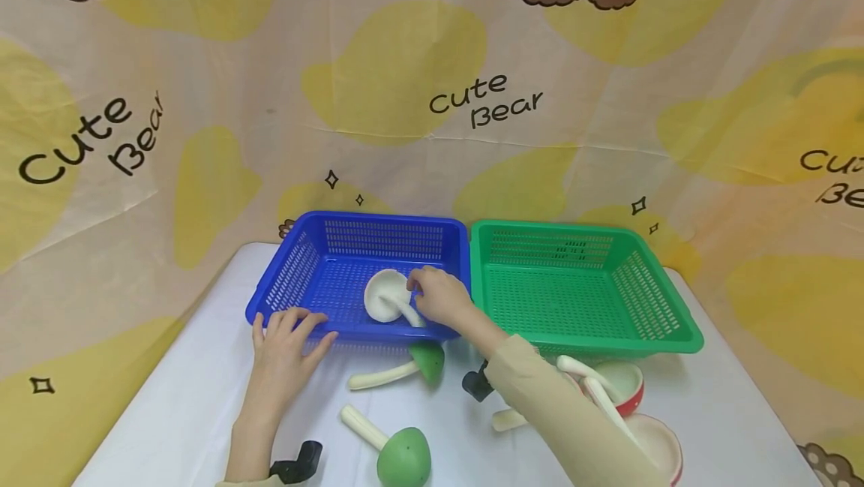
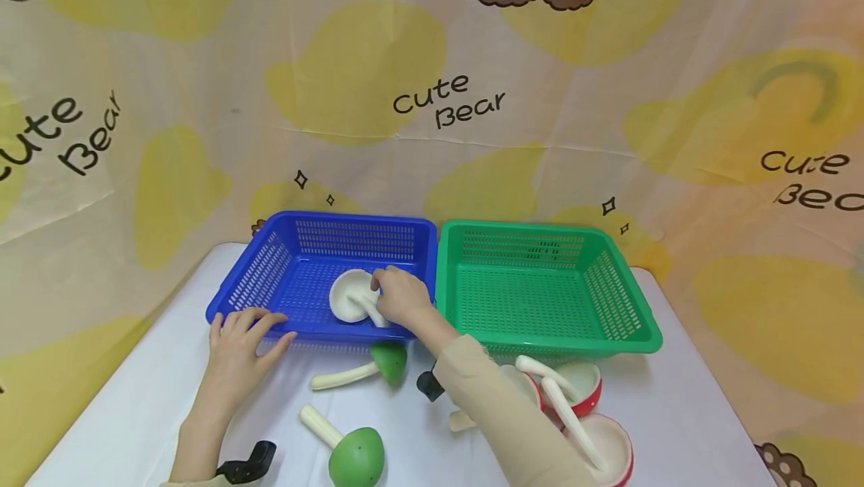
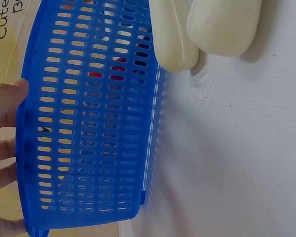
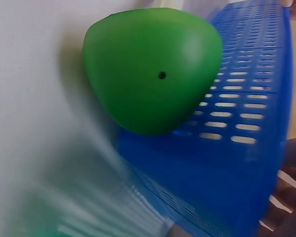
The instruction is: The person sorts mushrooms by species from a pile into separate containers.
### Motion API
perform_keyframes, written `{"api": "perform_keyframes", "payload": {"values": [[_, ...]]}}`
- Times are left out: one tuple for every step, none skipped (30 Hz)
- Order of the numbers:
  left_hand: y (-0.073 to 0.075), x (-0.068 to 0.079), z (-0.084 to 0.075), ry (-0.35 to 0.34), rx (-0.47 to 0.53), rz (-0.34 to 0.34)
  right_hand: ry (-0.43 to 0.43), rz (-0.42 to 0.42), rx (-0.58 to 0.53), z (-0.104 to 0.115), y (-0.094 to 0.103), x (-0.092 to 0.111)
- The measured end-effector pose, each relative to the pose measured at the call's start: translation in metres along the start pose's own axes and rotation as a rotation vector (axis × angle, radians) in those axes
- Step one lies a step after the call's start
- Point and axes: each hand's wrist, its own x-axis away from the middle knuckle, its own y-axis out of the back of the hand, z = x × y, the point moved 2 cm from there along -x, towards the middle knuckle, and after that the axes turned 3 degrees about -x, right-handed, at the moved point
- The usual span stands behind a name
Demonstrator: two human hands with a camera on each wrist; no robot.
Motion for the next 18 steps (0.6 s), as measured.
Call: {"api": "perform_keyframes", "payload": {"values": [[0.000, 0.000, 0.000, 0.000, -0.001, -0.001, 0.013, -0.010, -0.004, 0.000, 0.002, 0.002], [0.000, 0.000, 0.000, 0.000, -0.001, -0.001, 0.023, -0.019, -0.007, 0.001, 0.004, 0.003], [0.000, 0.000, 0.000, 0.000, -0.001, -0.001, 0.032, -0.030, -0.006, 0.001, 0.007, 0.005], [0.000, 0.000, 0.000, 0.000, -0.001, -0.001, 0.040, -0.041, -0.010, 0.002, 0.009, 0.007], [0.000, 0.000, 0.000, 0.001, -0.002, 0.000, 0.046, -0.052, -0.009, 0.003, 0.011, 0.009], [-0.001, 0.000, 0.001, 0.001, -0.003, 0.001, 0.054, -0.061, -0.011, 0.003, 0.014, 0.011], [-0.001, 0.000, 0.001, 0.001, -0.005, 0.002, 0.061, -0.070, -0.012, 0.004, 0.016, 0.014], [-0.001, 0.000, 0.001, 0.002, -0.005, 0.004, 0.065, -0.074, -0.015, 0.004, 0.018, 0.016], [-0.001, 0.000, 0.001, 0.003, -0.006, 0.005, 0.073, -0.079, -0.020, 0.005, 0.020, 0.018], [-0.001, 0.000, 0.001, 0.004, -0.007, 0.006, 0.083, -0.084, -0.027, 0.005, 0.022, 0.020], [-0.002, 0.000, 0.001, 0.004, -0.007, 0.008, 0.092, -0.087, -0.030, 0.005, 0.024, 0.022], [-0.002, 0.000, 0.001, 0.005, -0.008, 0.009, 0.102, -0.087, -0.041, 0.006, 0.026, 0.025], [-0.001, 0.000, 0.001, 0.005, -0.008, 0.010, 0.111, -0.089, -0.051, 0.006, 0.028, 0.027], [-0.001, 0.000, 0.001, 0.006, -0.008, 0.010, 0.119, -0.089, -0.058, 0.006, 0.030, 0.030], [-0.001, 0.000, 0.001, 0.005, -0.008, 0.011, 0.129, -0.090, -0.066, 0.007, 0.033, 0.033], [-0.001, 0.000, 0.001, 0.005, -0.008, 0.011, 0.134, -0.090, -0.070, 0.007, 0.035, 0.036], [0.000, 0.000, 0.000, 0.006, -0.008, 0.012, 0.134, -0.087, -0.072, 0.007, 0.037, 0.039], [0.000, 0.000, 0.000, 0.007, -0.007, 0.013, 0.138, -0.085, -0.077, 0.007, 0.040, 0.042]]}}
